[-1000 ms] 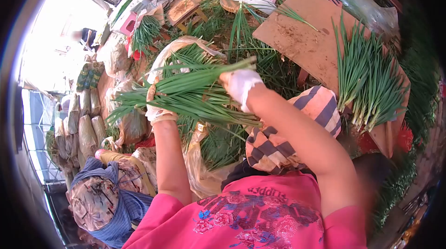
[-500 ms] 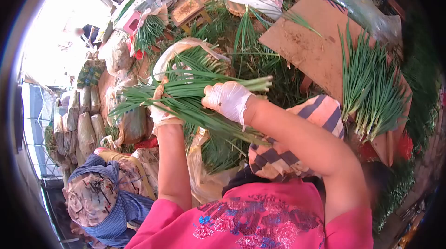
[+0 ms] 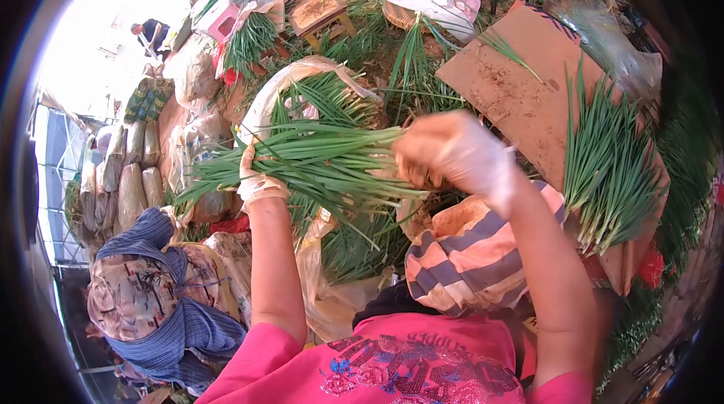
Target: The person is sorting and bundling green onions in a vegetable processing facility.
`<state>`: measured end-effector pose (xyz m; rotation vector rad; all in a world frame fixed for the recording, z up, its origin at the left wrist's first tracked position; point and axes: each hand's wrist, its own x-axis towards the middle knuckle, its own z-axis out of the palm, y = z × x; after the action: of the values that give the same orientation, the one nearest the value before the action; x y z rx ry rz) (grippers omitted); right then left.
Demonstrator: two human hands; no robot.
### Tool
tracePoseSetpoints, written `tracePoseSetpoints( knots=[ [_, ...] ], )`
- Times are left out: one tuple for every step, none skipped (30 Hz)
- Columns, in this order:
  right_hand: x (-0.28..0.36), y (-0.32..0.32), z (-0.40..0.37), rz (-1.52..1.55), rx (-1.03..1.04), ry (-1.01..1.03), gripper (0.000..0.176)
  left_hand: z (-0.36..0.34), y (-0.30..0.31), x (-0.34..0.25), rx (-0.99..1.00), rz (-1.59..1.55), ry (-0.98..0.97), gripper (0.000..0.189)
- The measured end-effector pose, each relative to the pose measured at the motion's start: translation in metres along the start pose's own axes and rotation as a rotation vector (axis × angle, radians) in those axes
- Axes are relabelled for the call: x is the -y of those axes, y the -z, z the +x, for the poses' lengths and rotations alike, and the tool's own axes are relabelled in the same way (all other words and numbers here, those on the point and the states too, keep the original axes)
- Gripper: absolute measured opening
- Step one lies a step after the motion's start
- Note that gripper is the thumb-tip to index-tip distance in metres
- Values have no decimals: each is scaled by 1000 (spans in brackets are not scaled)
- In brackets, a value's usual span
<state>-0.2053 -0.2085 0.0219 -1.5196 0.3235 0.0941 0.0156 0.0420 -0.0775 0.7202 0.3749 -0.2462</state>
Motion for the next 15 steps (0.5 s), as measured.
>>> tracePoseSetpoints(
  knots=[
    [-30,-6,14,-169,30,-116,24,-3,2,2,66,45,-31,27],
    [-58,-8,30,-735,-30,179,26,-6,1,3,115,36,-5,27],
    [-63,-17,36,-896,-82,96,23,-11,-1,5,160,26,24,27],
    [-72,-23,42,-909,-119,91,22,-16,-2,7,201,16,53,27],
    [-84,-26,49,-915,-118,120,26,-16,-4,11,117,44,31,31],
    [-93,-27,56,-919,-115,149,31,-18,-3,13,183,88,19,32],
    [-97,-26,61,-914,-143,223,36,-22,-2,15,246,134,10,33],
    [-100,-25,67,-907,-167,293,42,-27,-1,16,305,181,5,35],
    [-91,-21,69,-919,-131,297,49,-42,-13,20,158,209,-16,37],
    [-88,-22,70,-898,-126,276,53,-40,-7,20,199,227,7,38],
    [-89,-22,74,-924,-112,312,56,-19,8,18,294,240,28,38],
    [-91,-22,77,-948,-95,348,59,-1,25,17,386,251,51,38],
    [-90,-24,77,-1035,-92,490,57,-8,22,16,344,167,112,38],
    [-89,-26,77,-1119,-88,638,56,-12,15,17,164,217,118,38],
    [-92,-33,78,-1128,-59,699,50,-7,24,17,276,143,154,38]
  ],
)
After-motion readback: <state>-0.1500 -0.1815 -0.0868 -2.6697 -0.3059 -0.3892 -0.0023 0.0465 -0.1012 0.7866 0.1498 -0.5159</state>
